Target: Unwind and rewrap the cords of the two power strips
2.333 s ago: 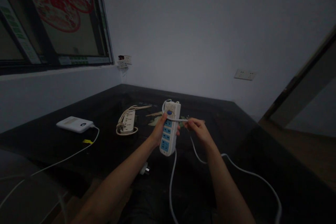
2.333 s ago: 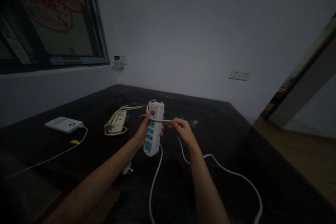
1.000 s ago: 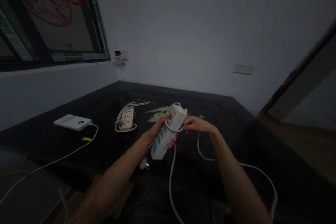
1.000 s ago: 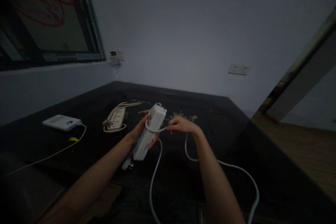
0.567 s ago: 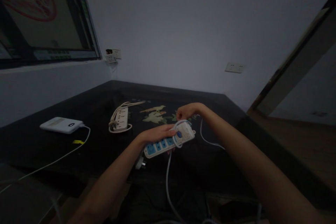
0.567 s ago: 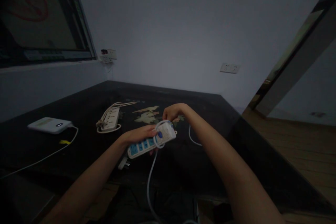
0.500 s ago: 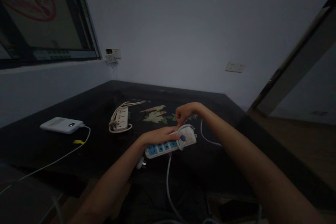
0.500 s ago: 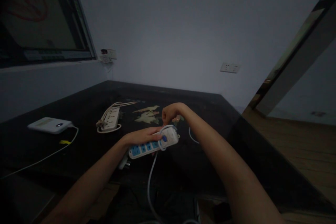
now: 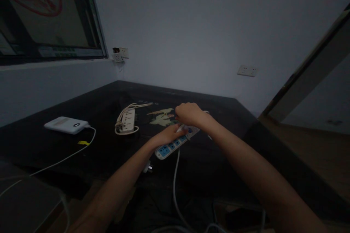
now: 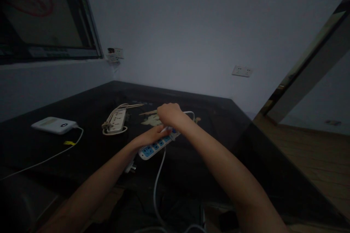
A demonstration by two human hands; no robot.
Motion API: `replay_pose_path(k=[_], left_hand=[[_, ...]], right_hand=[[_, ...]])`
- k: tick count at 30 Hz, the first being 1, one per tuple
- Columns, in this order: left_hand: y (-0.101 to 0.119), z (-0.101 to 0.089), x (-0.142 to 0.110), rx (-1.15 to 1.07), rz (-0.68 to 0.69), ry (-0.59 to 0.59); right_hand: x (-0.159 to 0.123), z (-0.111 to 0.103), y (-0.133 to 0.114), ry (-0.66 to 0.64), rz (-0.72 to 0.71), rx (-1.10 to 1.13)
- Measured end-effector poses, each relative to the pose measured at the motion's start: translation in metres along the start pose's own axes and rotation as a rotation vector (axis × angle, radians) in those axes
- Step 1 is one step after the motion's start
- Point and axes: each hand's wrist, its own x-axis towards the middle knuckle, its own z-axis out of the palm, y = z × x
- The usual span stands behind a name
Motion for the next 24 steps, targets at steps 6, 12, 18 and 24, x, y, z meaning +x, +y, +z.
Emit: replay_pose_path(k=[6, 12, 18, 24], left_hand=[[-0.015, 0.001, 0.008, -0.23, -0.066, 0.161], [-0.009, 0.002, 0.008, -0.503, -0.133, 0.142], [-0.004, 0.006, 0.006, -0.571, -0.11, 0.097], [-0.001, 0.008, 0.004, -0.615, -0.134, 0.132]], right_hand=[[-0.024, -0.004, -0.033, -0.08, 0.059, -0.218], [-0.054, 0.004, -0.025, 0.116, 0.175, -0.027], [-0.072, 0.042, 0.004, 0.474, 0.137, 0.493], [-0.08, 0.063, 0.0, 0.645, 0.081, 0.708]])
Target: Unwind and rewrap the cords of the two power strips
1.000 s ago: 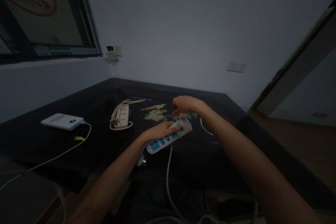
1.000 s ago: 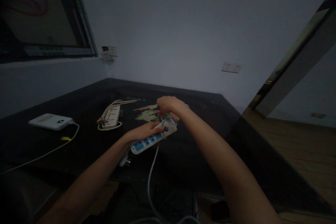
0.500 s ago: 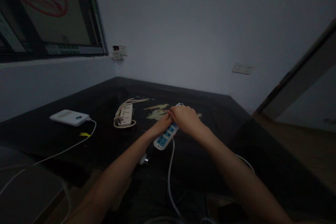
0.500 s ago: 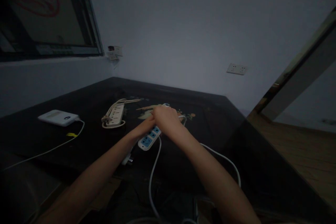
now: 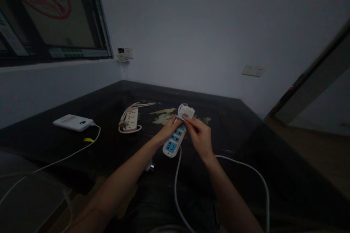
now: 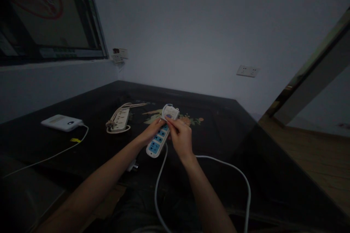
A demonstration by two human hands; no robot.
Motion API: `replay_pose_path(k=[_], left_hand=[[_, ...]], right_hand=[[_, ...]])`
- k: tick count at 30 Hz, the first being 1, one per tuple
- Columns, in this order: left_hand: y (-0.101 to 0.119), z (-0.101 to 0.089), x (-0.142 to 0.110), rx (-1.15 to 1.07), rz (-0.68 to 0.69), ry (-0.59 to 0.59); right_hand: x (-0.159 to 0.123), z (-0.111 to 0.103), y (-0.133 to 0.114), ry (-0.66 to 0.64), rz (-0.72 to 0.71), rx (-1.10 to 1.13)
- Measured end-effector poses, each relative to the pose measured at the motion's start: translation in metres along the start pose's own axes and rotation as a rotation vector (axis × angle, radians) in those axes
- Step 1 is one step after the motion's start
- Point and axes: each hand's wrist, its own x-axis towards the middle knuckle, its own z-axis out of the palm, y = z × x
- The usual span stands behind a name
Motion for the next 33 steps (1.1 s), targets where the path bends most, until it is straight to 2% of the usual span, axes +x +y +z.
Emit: replay_pose_path(k=[3, 8, 12, 14, 24, 33], left_hand=[[0.002, 0.001, -0.001, -0.007, 0.013, -0.015], [0.005, 0.003, -0.003, 0.011, 0.035, -0.003], [0.005, 0.003, -0.002, 0.035, 0.052, 0.072], [0.005, 0.002, -0.002, 0.042, 0.053, 0.061], [0.006, 0.003, -0.005, 0.076, 0.036, -0.024], [0.008, 0.002, -0.005, -0.01, 0.025, -0.014]], right_hand=[[-0.004, 0.003, -0.001, 0.09, 0.066, 0.091], [-0.009, 0.004, 0.001, 0.156, 0.207, 0.185], [-0.013, 0.006, 0.005, 0.213, 0.165, 0.194], [-0.014, 0.007, 0.007, 0.232, 0.144, 0.203], [-0.011, 0.002, 0.01, 0.205, 0.223, 0.336], [-0.012, -0.001, 0.018, 0.177, 0.317, 0.395]])
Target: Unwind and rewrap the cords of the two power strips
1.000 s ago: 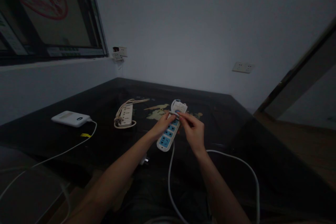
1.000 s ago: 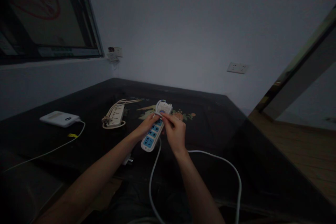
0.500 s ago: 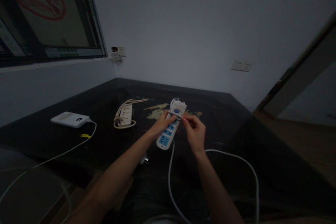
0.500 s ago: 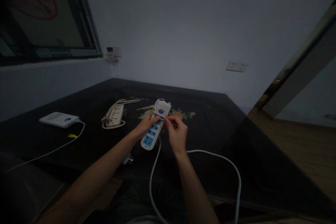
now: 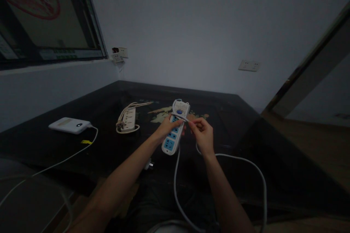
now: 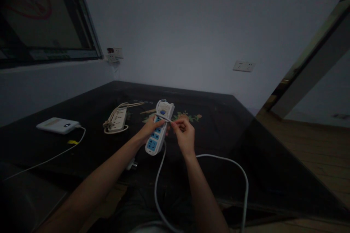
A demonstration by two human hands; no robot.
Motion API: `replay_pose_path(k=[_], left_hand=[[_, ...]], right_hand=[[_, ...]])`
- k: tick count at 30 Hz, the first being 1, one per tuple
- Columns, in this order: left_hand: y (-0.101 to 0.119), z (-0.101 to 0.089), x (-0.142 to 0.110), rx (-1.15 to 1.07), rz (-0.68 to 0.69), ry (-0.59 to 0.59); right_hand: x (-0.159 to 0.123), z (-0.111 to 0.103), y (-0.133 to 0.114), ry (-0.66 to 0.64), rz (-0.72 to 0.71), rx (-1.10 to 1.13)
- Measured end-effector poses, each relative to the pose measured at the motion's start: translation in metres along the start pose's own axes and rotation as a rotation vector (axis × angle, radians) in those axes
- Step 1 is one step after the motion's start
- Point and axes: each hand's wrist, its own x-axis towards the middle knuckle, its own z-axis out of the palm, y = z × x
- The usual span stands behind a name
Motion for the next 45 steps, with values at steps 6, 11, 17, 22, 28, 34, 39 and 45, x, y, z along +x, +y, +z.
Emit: replay_pose_path(k=[6, 11, 17, 22, 28, 34, 39, 45], left_hand=[[0.002, 0.001, -0.002, -0.115, -0.012, -0.117], [0.0, 0.002, -0.003, -0.171, 0.034, -0.157], [0.001, -0.007, -0.005, -0.234, 0.021, -0.215], [-0.002, -0.019, -0.004, -0.251, -0.045, -0.169], [-0.003, -0.018, -0.002, -0.25, -0.092, -0.072], [-0.004, -0.017, -0.005, -0.168, -0.119, -0.164], [-0.001, -0.016, -0.011, -0.191, -0.053, -0.252], [0.003, -0.012, -0.014, -0.217, -0.031, -0.368]], right_hand=[[0.003, -0.007, 0.002, -0.026, -0.011, 0.004], [0.006, -0.007, -0.003, -0.056, -0.058, -0.004], [0.003, -0.008, 0.006, -0.132, 0.029, 0.084], [-0.002, -0.002, 0.016, -0.249, 0.201, 0.293], [-0.001, -0.004, 0.015, -0.255, 0.22, 0.293], [0.001, -0.013, 0.013, -0.223, 0.203, 0.218], [0.0, -0.011, 0.018, -0.237, 0.244, 0.285], [-0.002, -0.011, 0.018, -0.231, 0.241, 0.317]])
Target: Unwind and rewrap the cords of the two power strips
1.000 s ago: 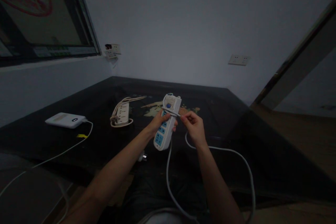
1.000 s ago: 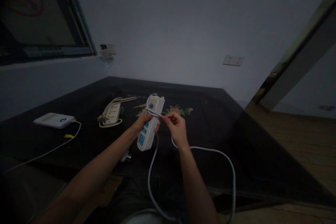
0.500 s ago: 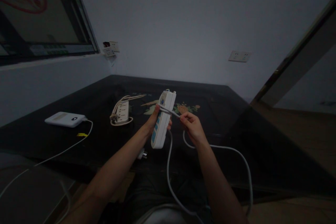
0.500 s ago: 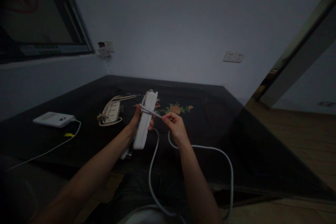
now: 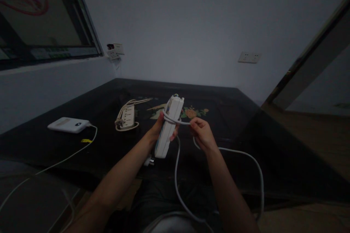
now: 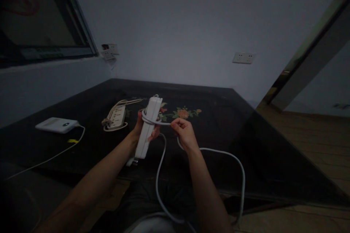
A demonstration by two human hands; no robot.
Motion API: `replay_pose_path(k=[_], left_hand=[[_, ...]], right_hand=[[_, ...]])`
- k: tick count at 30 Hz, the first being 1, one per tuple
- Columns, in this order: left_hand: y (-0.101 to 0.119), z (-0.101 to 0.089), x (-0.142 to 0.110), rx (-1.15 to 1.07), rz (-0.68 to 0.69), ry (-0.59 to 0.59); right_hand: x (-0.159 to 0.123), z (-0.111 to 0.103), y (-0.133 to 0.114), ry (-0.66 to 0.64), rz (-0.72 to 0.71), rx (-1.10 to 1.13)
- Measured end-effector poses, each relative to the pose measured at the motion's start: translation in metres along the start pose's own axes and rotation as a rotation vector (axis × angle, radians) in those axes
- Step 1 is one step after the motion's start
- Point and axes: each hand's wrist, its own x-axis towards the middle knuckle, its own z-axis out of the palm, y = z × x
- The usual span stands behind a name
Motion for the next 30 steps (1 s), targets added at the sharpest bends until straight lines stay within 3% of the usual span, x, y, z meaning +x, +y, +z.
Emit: replay_pose_path(k=[8, 17, 20, 26, 30], left_hand=[[-0.001, -0.001, 0.002, 0.007, 0.02, -0.014], [0.0, -0.005, 0.005, 0.072, -0.031, 0.063], [0.001, -0.003, 0.006, 0.067, -0.018, 0.084], [-0.001, -0.001, 0.011, 0.122, -0.106, 0.258], [-0.005, 0.007, 0.016, 0.198, -0.044, 0.309]], right_hand=[[-0.001, 0.003, 0.0, -0.027, 0.032, -0.014], [0.0, 0.003, 0.002, -0.037, 0.044, -0.014], [0.0, 0.003, 0.002, -0.016, 0.011, -0.01], [0.001, -0.001, 0.002, 0.088, -0.132, -0.154], [0.003, 0.003, 0.004, 0.112, -0.21, -0.243]])
